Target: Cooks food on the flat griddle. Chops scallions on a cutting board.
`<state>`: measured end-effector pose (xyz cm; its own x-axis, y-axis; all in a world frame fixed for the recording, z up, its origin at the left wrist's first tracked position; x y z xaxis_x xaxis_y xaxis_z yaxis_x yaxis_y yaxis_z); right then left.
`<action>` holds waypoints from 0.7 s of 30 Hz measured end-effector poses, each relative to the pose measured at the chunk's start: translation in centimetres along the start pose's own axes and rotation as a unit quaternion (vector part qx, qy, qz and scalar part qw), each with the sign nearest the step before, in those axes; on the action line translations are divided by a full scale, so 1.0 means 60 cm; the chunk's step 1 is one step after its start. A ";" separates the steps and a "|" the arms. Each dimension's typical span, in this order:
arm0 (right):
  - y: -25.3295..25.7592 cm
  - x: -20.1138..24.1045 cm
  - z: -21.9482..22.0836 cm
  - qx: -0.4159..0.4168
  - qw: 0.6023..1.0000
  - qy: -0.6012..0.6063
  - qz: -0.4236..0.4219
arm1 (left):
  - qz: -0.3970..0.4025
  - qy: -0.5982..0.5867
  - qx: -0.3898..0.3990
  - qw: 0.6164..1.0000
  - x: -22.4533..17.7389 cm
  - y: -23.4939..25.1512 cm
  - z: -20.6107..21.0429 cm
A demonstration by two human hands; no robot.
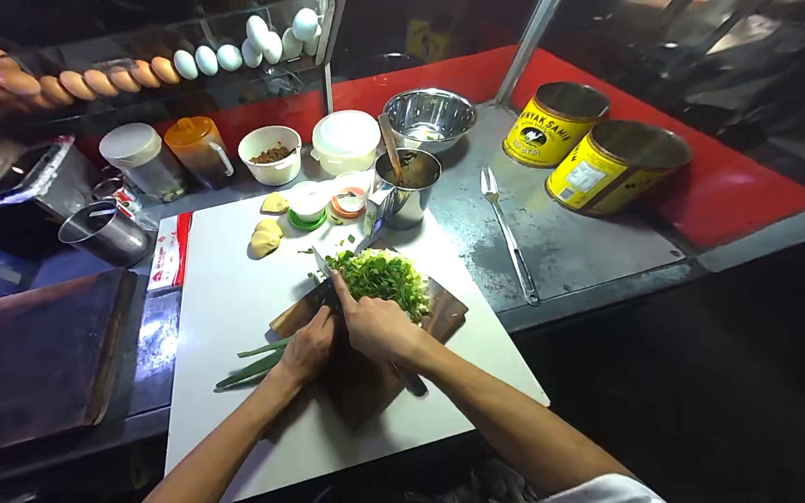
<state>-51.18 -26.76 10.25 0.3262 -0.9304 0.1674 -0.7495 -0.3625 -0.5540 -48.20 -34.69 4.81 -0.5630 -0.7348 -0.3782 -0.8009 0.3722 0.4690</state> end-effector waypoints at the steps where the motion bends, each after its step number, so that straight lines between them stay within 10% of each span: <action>1: 0.014 -0.003 0.001 -0.007 1.000 0.004 -0.006 | -0.017 0.001 0.004 1.000 0.000 0.003 0.000; 12: 0.000 -0.002 -0.006 0.031 0.999 0.011 -0.015 | -0.192 0.023 0.039 0.980 0.006 -0.002 0.005; 21: -0.007 0.002 -0.021 0.025 1.000 0.010 -0.008 | -0.065 0.018 -0.054 0.996 0.013 0.006 0.002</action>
<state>-51.56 -26.78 11.52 0.3261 -0.9253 0.1934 -0.7142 -0.3752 -0.5909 -48.93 -35.09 4.59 -0.4469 -0.7932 -0.4137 -0.8386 0.2104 0.5025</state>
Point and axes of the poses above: each hand's wrist, its own y-axis towards the middle knuckle, its own z-axis out of the palm, x = y × z, the point moved 9 cm from there along y, towards the middle knuckle, and after that the axes turned 3 degrees about -y, right-handed, at the moved point
